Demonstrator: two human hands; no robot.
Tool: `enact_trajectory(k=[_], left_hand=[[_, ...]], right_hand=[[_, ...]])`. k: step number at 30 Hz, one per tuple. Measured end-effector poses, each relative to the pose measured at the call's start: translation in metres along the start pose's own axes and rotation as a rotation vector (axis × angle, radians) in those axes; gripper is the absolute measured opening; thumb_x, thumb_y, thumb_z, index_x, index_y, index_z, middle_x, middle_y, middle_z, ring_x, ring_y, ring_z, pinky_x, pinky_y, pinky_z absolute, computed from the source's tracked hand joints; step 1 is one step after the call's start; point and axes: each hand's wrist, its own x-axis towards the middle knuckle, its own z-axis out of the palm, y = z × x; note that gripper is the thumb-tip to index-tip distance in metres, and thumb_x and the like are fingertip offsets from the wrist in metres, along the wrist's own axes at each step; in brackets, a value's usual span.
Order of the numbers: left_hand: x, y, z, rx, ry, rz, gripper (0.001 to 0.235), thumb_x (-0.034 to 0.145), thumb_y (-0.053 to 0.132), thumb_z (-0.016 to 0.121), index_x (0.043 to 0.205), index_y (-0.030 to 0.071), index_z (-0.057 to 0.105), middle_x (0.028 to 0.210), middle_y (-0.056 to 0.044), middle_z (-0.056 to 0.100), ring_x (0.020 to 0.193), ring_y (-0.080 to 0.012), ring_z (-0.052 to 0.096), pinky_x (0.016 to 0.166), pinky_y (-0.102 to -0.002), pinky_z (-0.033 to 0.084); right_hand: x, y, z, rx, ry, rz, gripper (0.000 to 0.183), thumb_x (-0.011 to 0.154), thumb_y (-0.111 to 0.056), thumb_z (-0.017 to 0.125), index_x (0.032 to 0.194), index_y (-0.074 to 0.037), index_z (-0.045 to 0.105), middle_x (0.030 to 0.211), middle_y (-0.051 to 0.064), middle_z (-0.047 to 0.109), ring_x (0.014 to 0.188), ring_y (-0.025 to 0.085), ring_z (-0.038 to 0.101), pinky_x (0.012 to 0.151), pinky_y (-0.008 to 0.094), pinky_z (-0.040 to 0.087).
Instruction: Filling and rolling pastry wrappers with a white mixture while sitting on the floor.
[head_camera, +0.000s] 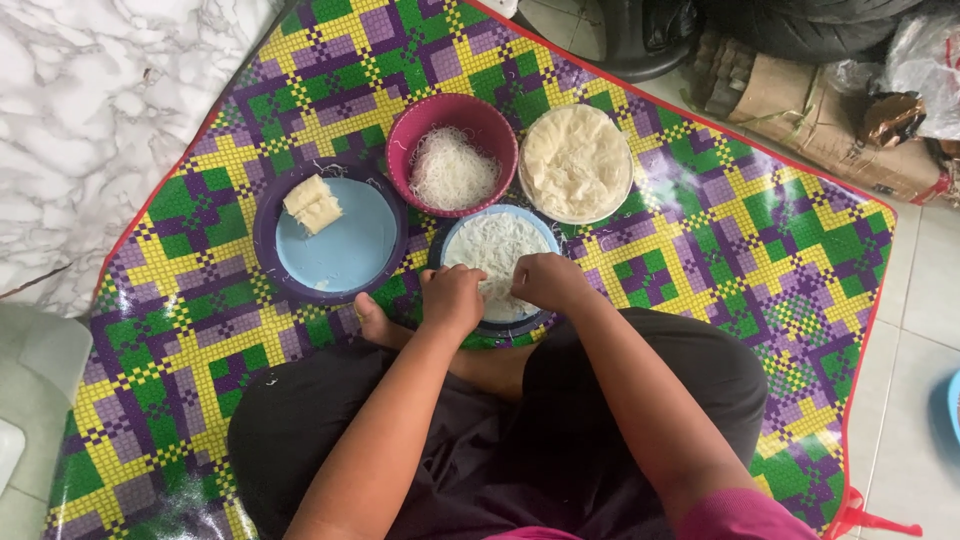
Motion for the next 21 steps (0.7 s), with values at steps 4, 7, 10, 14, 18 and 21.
enact_trajectory(k=[4,7,10,14,18,21], left_hand=[[-0.005,0.005,-0.011,-0.063,0.004,-0.030,0.027,0.097,0.009,0.070,0.123,0.007,0.073,0.103,-0.015,0.073,0.108,-0.0387,0.069,0.110,-0.063,0.042],[-0.004,0.006,-0.015,-0.078,-0.009,-0.013,0.030,0.094,0.010,0.073,0.125,0.010,0.071,0.103,-0.013,0.071,0.109,-0.0384,0.069,0.109,-0.064,0.043],[-0.004,0.006,-0.014,-0.096,-0.015,-0.033,0.032,0.094,0.008,0.074,0.126,0.009,0.070,0.104,-0.014,0.072,0.110,-0.0387,0.068,0.111,-0.064,0.042],[-0.001,0.001,-0.005,-0.078,-0.047,-0.082,0.033,0.091,0.010,0.077,0.124,0.011,0.071,0.104,-0.011,0.073,0.111,-0.0366,0.069,0.112,-0.065,0.040],[-0.003,0.005,-0.012,-0.075,-0.072,-0.077,0.031,0.092,0.011,0.077,0.122,0.009,0.071,0.103,-0.014,0.073,0.111,-0.0384,0.069,0.111,-0.065,0.040],[-0.002,0.003,-0.008,-0.071,-0.077,-0.062,0.027,0.093,0.013,0.077,0.120,0.011,0.073,0.102,-0.013,0.073,0.111,-0.0381,0.069,0.111,-0.064,0.040]], right_hand=[[-0.009,-0.012,-0.010,0.095,-0.030,-0.018,0.030,0.084,-0.042,0.076,0.098,-0.016,0.078,0.088,0.010,0.078,0.091,0.038,0.075,0.081,0.049,0.058],[-0.011,-0.013,-0.014,0.202,-0.047,-0.126,0.021,0.087,-0.032,0.077,0.098,-0.014,0.078,0.088,0.010,0.078,0.090,0.039,0.074,0.082,0.051,0.058],[-0.012,-0.015,-0.015,0.269,-0.059,-0.148,0.016,0.087,-0.031,0.077,0.096,-0.018,0.077,0.086,0.006,0.078,0.087,0.032,0.075,0.081,0.047,0.058],[-0.016,-0.020,-0.018,0.356,-0.063,-0.211,0.014,0.089,-0.024,0.078,0.098,-0.012,0.075,0.087,0.010,0.078,0.088,0.034,0.075,0.082,0.050,0.058],[-0.004,-0.006,0.000,0.107,-0.019,-0.226,0.022,0.089,-0.034,0.074,0.103,-0.018,0.076,0.090,0.006,0.078,0.085,0.035,0.075,0.078,0.052,0.059],[0.002,-0.002,0.009,-0.028,-0.026,-0.249,0.019,0.090,-0.031,0.070,0.103,-0.019,0.076,0.089,0.007,0.077,0.086,0.035,0.074,0.077,0.051,0.060]])
